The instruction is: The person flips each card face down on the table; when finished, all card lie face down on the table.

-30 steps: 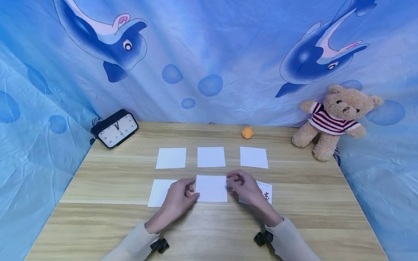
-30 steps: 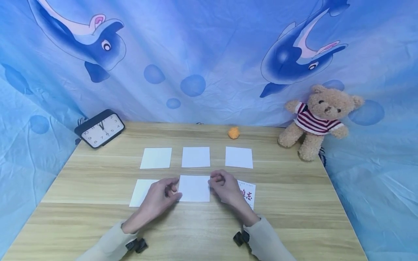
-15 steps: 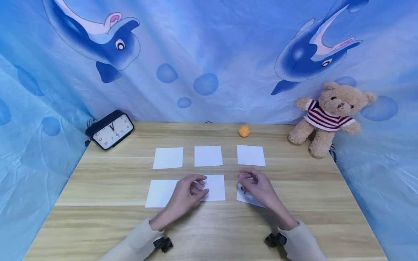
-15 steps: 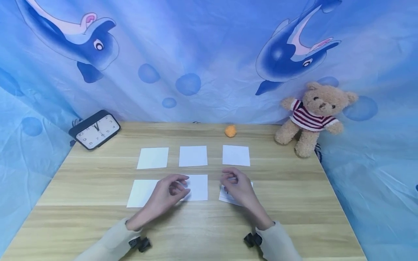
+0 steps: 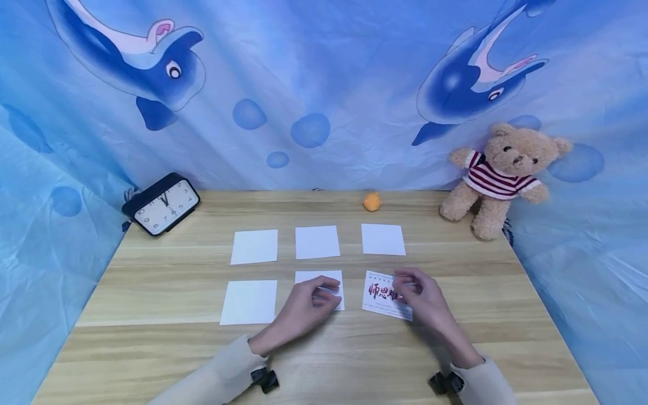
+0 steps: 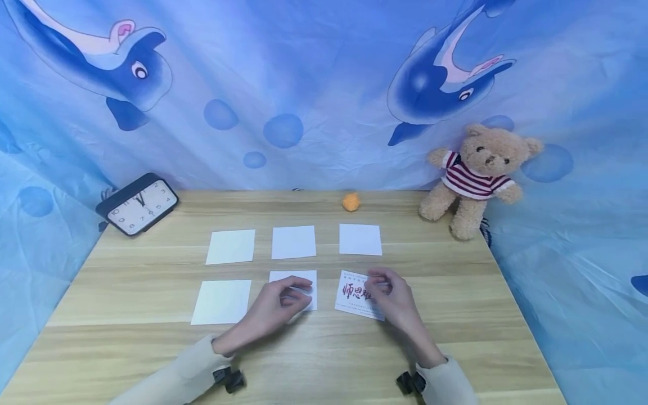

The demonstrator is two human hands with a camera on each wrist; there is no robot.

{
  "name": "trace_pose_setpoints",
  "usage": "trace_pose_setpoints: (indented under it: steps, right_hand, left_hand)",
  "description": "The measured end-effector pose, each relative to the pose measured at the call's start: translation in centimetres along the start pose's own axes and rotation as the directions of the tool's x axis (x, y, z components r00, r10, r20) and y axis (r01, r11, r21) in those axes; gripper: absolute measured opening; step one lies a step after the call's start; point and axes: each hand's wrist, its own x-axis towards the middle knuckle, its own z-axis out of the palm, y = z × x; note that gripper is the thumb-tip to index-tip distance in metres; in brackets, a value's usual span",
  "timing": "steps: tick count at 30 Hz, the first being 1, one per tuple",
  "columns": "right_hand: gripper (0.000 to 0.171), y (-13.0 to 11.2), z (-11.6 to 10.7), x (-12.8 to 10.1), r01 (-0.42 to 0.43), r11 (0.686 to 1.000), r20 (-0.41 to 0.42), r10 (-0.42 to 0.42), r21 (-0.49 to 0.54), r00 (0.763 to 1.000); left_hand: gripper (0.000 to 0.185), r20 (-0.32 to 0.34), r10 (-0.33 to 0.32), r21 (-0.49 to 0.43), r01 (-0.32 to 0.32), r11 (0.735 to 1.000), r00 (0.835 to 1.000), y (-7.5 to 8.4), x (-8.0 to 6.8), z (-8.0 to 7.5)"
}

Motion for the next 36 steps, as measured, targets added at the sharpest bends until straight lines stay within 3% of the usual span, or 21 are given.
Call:
trace_pose_setpoints:
  steps: [12,18,30,36]
  right_hand:
    - [0.045,1.5,-2.3,-1.1,-0.042,0.999,-0.042,0.041,-0.021,0.998]
    - [0.047,1.9,-3.0,-1.7,-0.077,0.996,-0.033,0.075,-0.044,0.997]
    - [0.055,2.0,-2.5,-2.8,-0.109,0.993,-0.006,0.108,-0.040,0.994]
    - [0.057,1.8,-2.0,-3.0,-0.145,0.988,-0.013,0.146,0.050,0.989]
  left_hand:
    - [0.047,0.142,-0.039,-0.019,0.042,0.999,0.989,1.3,1.6,2.9]
    - [0.056,0.190,-0.061,0.020,0.059,0.998,0.980,1.9,2.2,4.0]
    - [0.060,0.174,-0.101,0.024,0.098,0.995,0.980,2.5,2.6,5.0]
    - [0.060,0.170,-0.095,0.023,0.092,0.995,0.981,2.7,2.5,5.0]
